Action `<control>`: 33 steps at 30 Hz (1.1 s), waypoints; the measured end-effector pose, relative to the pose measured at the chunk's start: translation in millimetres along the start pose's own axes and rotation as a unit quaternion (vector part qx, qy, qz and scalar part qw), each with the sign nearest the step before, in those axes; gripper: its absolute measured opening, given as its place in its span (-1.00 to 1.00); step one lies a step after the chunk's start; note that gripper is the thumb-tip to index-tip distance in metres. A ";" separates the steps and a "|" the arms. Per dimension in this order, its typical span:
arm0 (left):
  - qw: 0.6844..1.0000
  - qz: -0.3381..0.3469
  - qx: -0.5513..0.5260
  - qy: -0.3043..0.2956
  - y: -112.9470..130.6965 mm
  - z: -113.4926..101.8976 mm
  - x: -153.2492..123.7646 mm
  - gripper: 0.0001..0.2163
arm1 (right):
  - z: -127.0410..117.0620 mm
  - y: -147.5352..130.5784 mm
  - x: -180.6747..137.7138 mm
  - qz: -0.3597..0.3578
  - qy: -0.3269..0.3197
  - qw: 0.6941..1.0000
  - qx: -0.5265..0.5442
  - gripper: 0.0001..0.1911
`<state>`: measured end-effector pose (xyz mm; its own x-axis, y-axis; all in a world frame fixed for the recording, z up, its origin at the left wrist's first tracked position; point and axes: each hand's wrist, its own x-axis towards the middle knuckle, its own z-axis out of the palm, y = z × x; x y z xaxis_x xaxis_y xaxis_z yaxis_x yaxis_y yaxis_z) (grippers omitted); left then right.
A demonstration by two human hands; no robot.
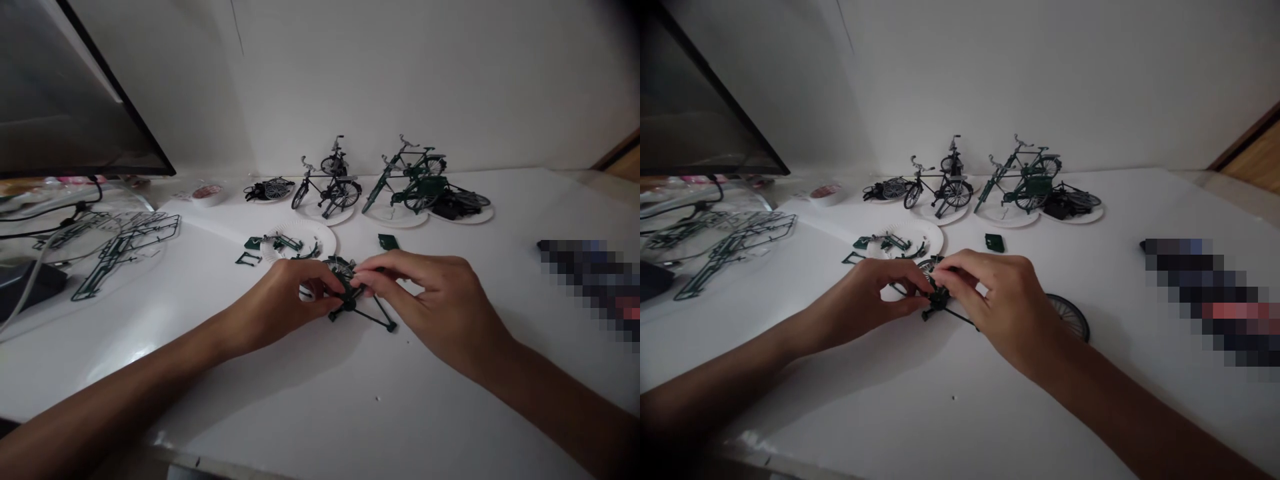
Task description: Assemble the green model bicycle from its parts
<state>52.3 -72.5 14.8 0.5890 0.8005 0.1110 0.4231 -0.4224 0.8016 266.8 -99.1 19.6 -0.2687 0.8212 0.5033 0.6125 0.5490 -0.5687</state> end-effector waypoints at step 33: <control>1.000 0.014 0.005 0.013 -0.8 1.2 -0.1 -0.94 | 6.1 -5.2 5.2 0.040 -0.004 0.999 -0.001 -0.77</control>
<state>52.7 -72.7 13.4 0.5824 0.7991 0.1494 0.4133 -0.4493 0.7920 257.7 -96.7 21.2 -0.2246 0.8633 0.4520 0.6341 0.4817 -0.6049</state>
